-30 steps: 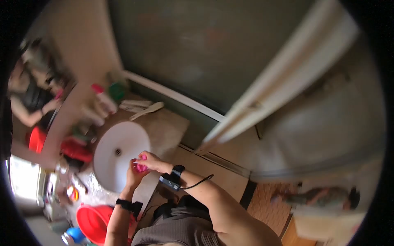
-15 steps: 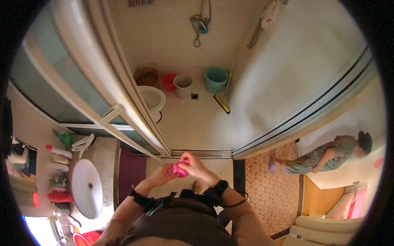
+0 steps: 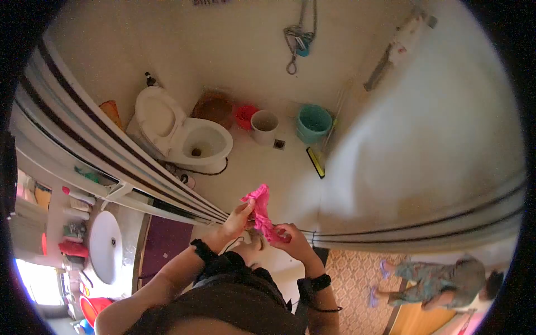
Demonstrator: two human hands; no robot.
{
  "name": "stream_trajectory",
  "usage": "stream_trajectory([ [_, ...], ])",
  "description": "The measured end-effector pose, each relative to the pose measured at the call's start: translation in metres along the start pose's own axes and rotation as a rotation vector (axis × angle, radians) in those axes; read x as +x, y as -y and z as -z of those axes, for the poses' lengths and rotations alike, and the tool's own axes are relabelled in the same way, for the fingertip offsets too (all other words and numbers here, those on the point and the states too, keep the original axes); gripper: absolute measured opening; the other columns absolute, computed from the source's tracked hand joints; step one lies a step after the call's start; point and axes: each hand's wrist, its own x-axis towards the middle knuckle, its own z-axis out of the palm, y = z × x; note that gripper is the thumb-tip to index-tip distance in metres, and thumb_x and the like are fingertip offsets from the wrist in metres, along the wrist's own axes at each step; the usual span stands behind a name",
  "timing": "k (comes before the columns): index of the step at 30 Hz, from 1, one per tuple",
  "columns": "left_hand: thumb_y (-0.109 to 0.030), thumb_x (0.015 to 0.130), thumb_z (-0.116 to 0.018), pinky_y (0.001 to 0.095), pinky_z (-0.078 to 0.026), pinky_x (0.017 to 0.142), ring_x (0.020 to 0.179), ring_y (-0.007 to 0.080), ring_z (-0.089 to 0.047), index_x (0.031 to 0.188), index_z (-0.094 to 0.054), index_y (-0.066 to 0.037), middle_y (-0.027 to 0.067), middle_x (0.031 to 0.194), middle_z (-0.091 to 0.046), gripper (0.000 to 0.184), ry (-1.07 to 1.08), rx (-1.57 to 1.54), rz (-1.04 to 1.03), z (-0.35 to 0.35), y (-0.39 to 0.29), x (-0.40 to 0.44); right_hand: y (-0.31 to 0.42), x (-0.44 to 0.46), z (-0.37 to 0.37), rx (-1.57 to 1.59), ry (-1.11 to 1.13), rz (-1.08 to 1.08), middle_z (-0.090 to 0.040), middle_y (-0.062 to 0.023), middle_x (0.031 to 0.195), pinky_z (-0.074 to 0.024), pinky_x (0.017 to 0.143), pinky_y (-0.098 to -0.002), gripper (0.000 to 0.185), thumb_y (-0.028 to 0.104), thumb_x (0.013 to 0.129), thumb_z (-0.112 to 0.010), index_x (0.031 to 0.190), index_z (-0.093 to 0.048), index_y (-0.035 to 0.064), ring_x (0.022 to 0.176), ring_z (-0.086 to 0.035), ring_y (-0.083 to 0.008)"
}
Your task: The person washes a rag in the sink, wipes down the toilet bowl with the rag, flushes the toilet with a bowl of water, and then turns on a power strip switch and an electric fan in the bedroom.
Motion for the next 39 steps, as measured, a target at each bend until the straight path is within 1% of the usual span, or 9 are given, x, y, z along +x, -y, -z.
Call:
stream_trajectory([
  [4, -0.05, 0.095, -0.052, 0.0342, -0.053, 0.076, 0.085, 0.0185, -0.065, 0.114, -0.059, -0.004, 0.0076, 0.095, -0.066, 0.051, -0.1, 0.33, 0.158, 0.027, -0.005, 0.079, 0.01, 0.057, 0.037, -0.423, -0.09, 0.155, -0.06, -0.0134, 0.095, -0.0515, 0.073, -0.035, 0.04, 0.02, 0.076, -0.079, 0.11, -0.063, 0.0058, 0.084, -0.062, -0.0264],
  [8, -0.05, 0.082, -0.066, 0.0428, -0.049, 0.089, 0.098, 0.0337, -0.062, 0.123, -0.058, -0.007, 0.0191, 0.103, -0.064, 0.059, -0.061, 1.288, -0.028, 0.026, -0.05, 0.109, 0.014, 0.121, 0.077, -0.496, -0.201, 0.077, -0.063, -0.01, 0.08, -0.0481, 0.063, -0.0309, 0.015, 0.019, 0.081, -0.074, 0.089, -0.072, 0.0062, 0.069, -0.059, -0.0183],
  [12, -0.042, 0.071, -0.077, 0.0396, -0.043, 0.097, 0.111, 0.034, -0.056, 0.123, -0.058, -0.006, 0.0238, 0.116, -0.06, 0.066, 0.311, 0.835, -0.43, 0.02, -0.07, 0.158, 0.042, 0.186, 0.098, -0.39, -0.01, 0.058, -0.067, -0.0124, 0.084, -0.0501, 0.066, -0.029, 0.016, 0.017, 0.084, -0.072, 0.095, -0.07, 0.0053, 0.073, -0.062, -0.0161],
  [15, -0.039, 0.07, -0.078, 0.0405, -0.045, 0.091, 0.103, 0.0344, -0.06, 0.118, -0.06, -0.004, 0.0229, 0.109, -0.063, 0.062, 0.399, 0.918, -0.347, 0.015, -0.078, 0.192, 0.06, 0.237, 0.105, -0.31, 0.152, -0.043, -0.069, -0.0103, 0.097, -0.0518, 0.075, -0.0288, 0.021, 0.014, 0.083, -0.07, 0.1, -0.067, 0.0017, 0.086, -0.064, -0.0131],
  [22, -0.036, 0.077, -0.072, 0.0414, -0.05, 0.073, 0.079, 0.0333, -0.064, 0.104, -0.063, -0.004, 0.0172, 0.084, -0.066, 0.042, 0.029, 1.044, -0.266, 0.023, -0.17, 0.209, 0.111, 0.349, 0.157, -0.66, 0.449, 0.14, -0.066, -0.0119, 0.098, -0.0518, 0.079, -0.0354, 0.034, 0.015, 0.074, -0.075, 0.105, -0.065, 0.007, 0.088, -0.065, -0.0261],
  [27, -0.041, 0.083, -0.069, 0.0398, -0.051, 0.079, 0.091, 0.0298, -0.065, 0.109, -0.062, -0.007, 0.014, 0.103, -0.067, 0.043, -0.167, 1.088, -0.393, 0.017, -0.233, 0.246, 0.09, 0.466, 0.19, -0.705, 0.057, 0.434, -0.061, -0.0119, 0.098, -0.0496, 0.078, -0.0392, 0.035, -0.002, 0.069, -0.073, 0.1, -0.062, 0.0069, 0.094, -0.061, -0.0295],
  [30, -0.037, 0.085, -0.067, 0.0371, -0.049, 0.089, 0.102, 0.0311, -0.062, 0.123, -0.057, -0.006, 0.0176, 0.114, -0.063, 0.05, -0.18, 1.129, -0.493, -0.017, -0.282, 0.249, 0.073, 0.548, 0.182, -0.345, -0.332, 0.584, -0.06, -0.0066, 0.106, -0.0493, 0.083, -0.0392, 0.038, 0.01, 0.078, -0.072, 0.113, -0.057, 0.0111, 0.102, -0.058, -0.0246],
  [37, -0.028, 0.088, -0.064, 0.0383, -0.039, 0.103, 0.12, 0.0305, -0.051, 0.13, -0.05, -0.002, 0.0177, 0.129, -0.054, 0.052, -0.597, 1.19, -0.977, 0.01, -0.352, 0.296, 0.183, 0.574, 0.112, 1.144, 0.945, -0.466, -0.058, -0.0057, 0.116, -0.0488, 0.09, -0.0375, 0.04, 0.031, 0.091, -0.057, 0.125, -0.051, 0.0113, 0.109, -0.055, -0.0213],
  [39, -0.019, 0.093, -0.057, 0.0368, -0.036, 0.106, 0.128, 0.0244, -0.046, 0.136, -0.047, -0.004, 0.0132, 0.136, -0.051, 0.046, -0.572, -0.14, -0.92, 0.048, -0.359, 0.316, 0.208, 0.58, 0.086, 1.113, 0.979, -0.523, -0.058, -0.0054, 0.12, -0.0486, 0.092, -0.0369, 0.044, 0.038, 0.095, -0.053, 0.129, -0.048, 0.0114, 0.112, -0.054, -0.0202],
])
